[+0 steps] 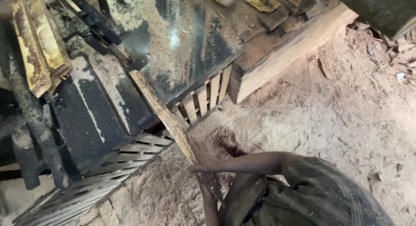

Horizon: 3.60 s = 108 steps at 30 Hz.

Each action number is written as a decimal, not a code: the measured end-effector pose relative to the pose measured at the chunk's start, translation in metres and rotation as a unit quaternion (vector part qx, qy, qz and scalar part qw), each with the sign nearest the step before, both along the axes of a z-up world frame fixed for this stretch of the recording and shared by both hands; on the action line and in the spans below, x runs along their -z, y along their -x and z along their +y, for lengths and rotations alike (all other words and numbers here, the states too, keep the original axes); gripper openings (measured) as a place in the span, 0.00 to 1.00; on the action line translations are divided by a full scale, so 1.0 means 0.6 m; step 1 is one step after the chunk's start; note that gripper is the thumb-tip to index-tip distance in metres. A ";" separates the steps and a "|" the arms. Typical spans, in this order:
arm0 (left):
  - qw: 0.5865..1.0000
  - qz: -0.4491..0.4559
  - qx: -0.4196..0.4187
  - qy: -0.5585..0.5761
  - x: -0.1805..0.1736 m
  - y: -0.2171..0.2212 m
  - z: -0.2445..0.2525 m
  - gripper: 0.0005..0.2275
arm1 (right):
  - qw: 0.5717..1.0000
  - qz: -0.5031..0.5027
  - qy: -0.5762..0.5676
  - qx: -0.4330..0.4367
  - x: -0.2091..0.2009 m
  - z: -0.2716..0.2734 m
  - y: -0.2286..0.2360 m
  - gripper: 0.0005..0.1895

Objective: The person cuts pieces of wood using a saw, pushing each plank through the blade by hand, turning it over, and running it through the machine again.

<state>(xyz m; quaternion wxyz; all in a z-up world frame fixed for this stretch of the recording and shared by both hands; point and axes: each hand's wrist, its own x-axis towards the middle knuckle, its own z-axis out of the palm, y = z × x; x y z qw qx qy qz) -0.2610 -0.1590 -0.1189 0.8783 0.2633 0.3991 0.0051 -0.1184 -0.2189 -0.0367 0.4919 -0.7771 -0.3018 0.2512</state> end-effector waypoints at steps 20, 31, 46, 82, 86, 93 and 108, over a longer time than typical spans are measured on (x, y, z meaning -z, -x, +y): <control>0.819 0.035 0.115 -0.560 -0.273 -0.262 0.126 0.40 | 0.992 0.080 0.097 0.032 -0.083 0.227 -0.259 0.68; 0.537 0.203 0.230 -0.786 -0.142 -0.411 0.255 0.40 | 0.997 0.000 0.035 0.069 -0.063 0.316 -0.421 0.62; 0.465 0.078 0.248 -0.847 -0.111 -0.432 0.305 0.41 | 0.963 -0.260 0.039 0.055 0.036 0.285 -0.346 0.37; 0.445 0.250 0.193 -0.838 -0.146 -0.570 0.340 0.45 | 0.916 -0.120 0.130 0.361 0.050 -0.178 -1.085 0.45; 0.472 0.262 0.182 -0.822 -0.180 -0.577 0.314 0.43 | 0.888 -0.114 0.193 0.402 -0.007 -0.111 -0.890 0.39; 0.776 0.010 0.197 -0.599 -0.120 -0.560 0.132 0.35 | 0.881 -0.174 0.162 0.410 0.014 -0.115 -0.458 0.47; 0.975 -0.073 0.197 -0.075 -0.001 -0.017 -0.097 0.33 | 0.981 0.124 -0.109 0.097 0.033 -0.148 -0.044 0.69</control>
